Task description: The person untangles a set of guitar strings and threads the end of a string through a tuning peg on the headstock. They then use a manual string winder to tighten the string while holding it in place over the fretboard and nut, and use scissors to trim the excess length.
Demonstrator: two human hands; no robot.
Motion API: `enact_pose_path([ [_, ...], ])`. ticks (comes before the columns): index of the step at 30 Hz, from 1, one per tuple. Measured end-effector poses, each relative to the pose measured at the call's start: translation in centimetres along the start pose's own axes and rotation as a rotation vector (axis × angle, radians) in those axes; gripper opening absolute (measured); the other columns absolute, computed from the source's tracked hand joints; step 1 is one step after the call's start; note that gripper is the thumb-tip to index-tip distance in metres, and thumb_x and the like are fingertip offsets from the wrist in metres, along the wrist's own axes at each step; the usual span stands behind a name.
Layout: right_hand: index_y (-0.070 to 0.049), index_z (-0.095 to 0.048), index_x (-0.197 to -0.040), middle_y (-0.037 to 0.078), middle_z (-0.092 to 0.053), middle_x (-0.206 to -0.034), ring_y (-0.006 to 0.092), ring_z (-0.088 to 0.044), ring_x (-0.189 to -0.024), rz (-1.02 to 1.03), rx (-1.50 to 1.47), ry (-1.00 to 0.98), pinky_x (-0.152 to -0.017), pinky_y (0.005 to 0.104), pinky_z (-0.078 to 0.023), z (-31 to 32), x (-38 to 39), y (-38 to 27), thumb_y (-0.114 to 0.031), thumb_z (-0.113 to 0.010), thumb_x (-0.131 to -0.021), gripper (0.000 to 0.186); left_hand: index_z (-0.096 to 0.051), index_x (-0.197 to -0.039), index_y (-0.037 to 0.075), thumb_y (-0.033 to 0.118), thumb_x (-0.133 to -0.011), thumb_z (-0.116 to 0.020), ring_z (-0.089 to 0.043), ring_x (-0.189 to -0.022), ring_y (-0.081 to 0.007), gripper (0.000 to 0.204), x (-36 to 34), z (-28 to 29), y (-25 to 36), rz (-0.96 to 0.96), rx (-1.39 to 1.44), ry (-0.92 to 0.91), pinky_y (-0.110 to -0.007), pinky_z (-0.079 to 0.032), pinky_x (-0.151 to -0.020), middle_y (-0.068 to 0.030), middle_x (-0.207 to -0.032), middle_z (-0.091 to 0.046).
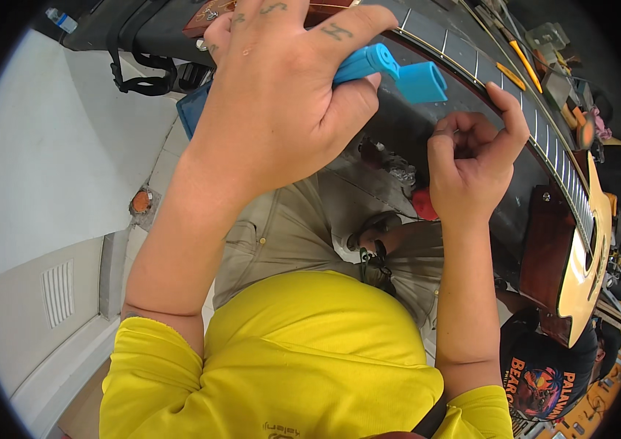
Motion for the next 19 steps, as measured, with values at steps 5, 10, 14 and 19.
enact_pose_path([
  [5, -0.009, -0.045, -0.151, 0.004, -0.073, -0.083, 0.0054, -0.061, -0.064, 0.008, 0.015, -0.012, -0.061, 0.0206, -0.047, 0.1, 0.0, -0.1, 0.009, -0.068, -0.085, 0.072, -0.068, -0.141, 0.01, 0.023, -0.09, -0.068, -0.054, -0.133, -0.0454, 0.053, -0.3, 0.0, 0.0, 0.053, -0.105, -0.116, -0.059, -0.033, -0.114, -0.0295, -0.145, -0.054],
  [10, -0.009, -0.045, -0.151, 0.004, -0.073, -0.083, 0.0053, -0.061, -0.065, -0.012, -0.008, -0.012, -0.061, 0.0207, -0.047, 0.1, 0.0, -0.1, 0.009, -0.068, -0.085, 0.072, -0.069, -0.139, 0.01, 0.025, -0.09, -0.068, -0.053, -0.134, -0.046, 0.052, -0.4, 0.0, -0.1, 0.019, -0.092, -0.032, -0.06, -0.033, -0.114, -0.03, -0.147, -0.053],
  [14, -0.009, -0.045, -0.151, 0.004, -0.073, -0.083, 0.0052, -0.061, -0.065, 0.0, 0.005, -0.006, -0.061, 0.0204, -0.047, 0.2, 0.0, 0.1, 0.009, -0.068, -0.085, 0.072, -0.067, -0.141, 0.011, 0.025, -0.089, -0.069, -0.052, -0.134, -0.0464, 0.053, -0.7, -0.1, 0.2, 0.033, -0.112, -0.134, -0.061, -0.033, -0.114, -0.0298, -0.148, -0.052],
  [19, -0.009, -0.045, -0.151, 0.003, -0.073, -0.083, 0.0051, -0.061, -0.065, 0.017, 0.007, -0.005, -0.061, 0.0202, -0.046, 0.1, 0.0, 0.1, 0.009, -0.069, -0.086, 0.072, -0.064, -0.147, 0.014, 0.024, -0.089, -0.069, -0.051, -0.139, -0.0457, 0.059, -0.3, 0.1, 0.8, -0.01, -0.068, 0.026, -0.062, -0.033, -0.115, -0.0282, -0.152, -0.05],
])
Point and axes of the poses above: each hand's wrist, its own x-axis away from the middle knuckle, its own z-axis out of the back of the hand, y = z × x, the point moved 4 cm from there along -x, towards the middle knuckle
